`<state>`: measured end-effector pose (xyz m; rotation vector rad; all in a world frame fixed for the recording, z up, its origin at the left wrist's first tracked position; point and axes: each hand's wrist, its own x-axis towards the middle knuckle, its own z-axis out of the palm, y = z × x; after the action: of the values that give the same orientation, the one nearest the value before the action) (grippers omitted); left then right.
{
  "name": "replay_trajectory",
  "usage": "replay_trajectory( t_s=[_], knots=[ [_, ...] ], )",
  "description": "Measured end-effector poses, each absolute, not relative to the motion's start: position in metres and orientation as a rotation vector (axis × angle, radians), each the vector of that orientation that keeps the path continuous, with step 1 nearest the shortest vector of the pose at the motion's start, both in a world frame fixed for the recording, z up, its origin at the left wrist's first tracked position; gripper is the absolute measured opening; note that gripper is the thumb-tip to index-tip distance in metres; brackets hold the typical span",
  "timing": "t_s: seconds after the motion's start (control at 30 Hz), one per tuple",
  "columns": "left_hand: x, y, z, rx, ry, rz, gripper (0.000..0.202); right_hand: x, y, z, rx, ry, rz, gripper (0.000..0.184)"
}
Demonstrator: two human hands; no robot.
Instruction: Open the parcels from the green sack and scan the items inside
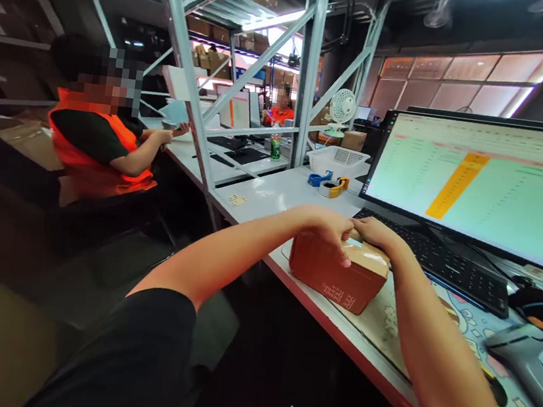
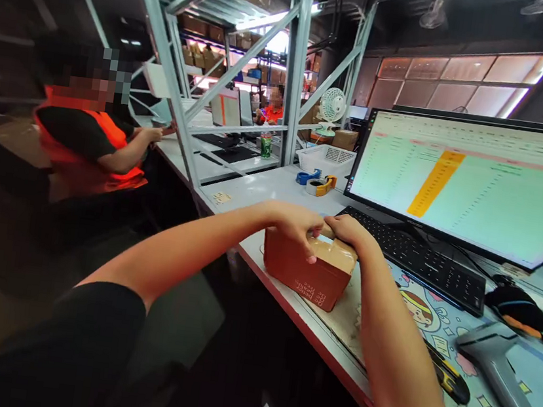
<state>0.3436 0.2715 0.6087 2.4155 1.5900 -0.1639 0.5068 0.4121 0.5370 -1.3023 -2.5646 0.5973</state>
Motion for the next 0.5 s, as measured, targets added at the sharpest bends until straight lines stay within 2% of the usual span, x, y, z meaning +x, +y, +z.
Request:
replay_trajectory(
  t_s=[0.1,0.2,0.23,0.33,0.43,0.5],
  knots=[
    [0.352,0.286,0.630,2.275,1.592,-0.322,0.071,0.504,0.408,0.538,-1.287,-2.558,0.639,0.042],
    [0.361,0.266,0.631,2.266,1.590,-0.250,0.071,0.503,0.403,0.539,-1.263,-2.554,0.679,0.045],
    [0.363,0.252,0.622,2.329,1.647,-0.172,0.062,0.504,0.401,0.540,-1.254,-2.550,0.680,0.046],
    [0.365,0.195,0.573,2.634,2.015,0.139,0.020,0.505,0.398,0.541,-1.243,-2.531,0.654,0.050],
    [0.362,0.146,0.527,2.815,2.140,0.280,0.017,0.504,0.398,0.543,-1.246,-2.521,0.612,0.050],
    [0.356,0.133,0.526,2.775,2.035,0.374,0.030,0.504,0.399,0.543,-1.247,-2.515,0.584,0.049]
  ],
)
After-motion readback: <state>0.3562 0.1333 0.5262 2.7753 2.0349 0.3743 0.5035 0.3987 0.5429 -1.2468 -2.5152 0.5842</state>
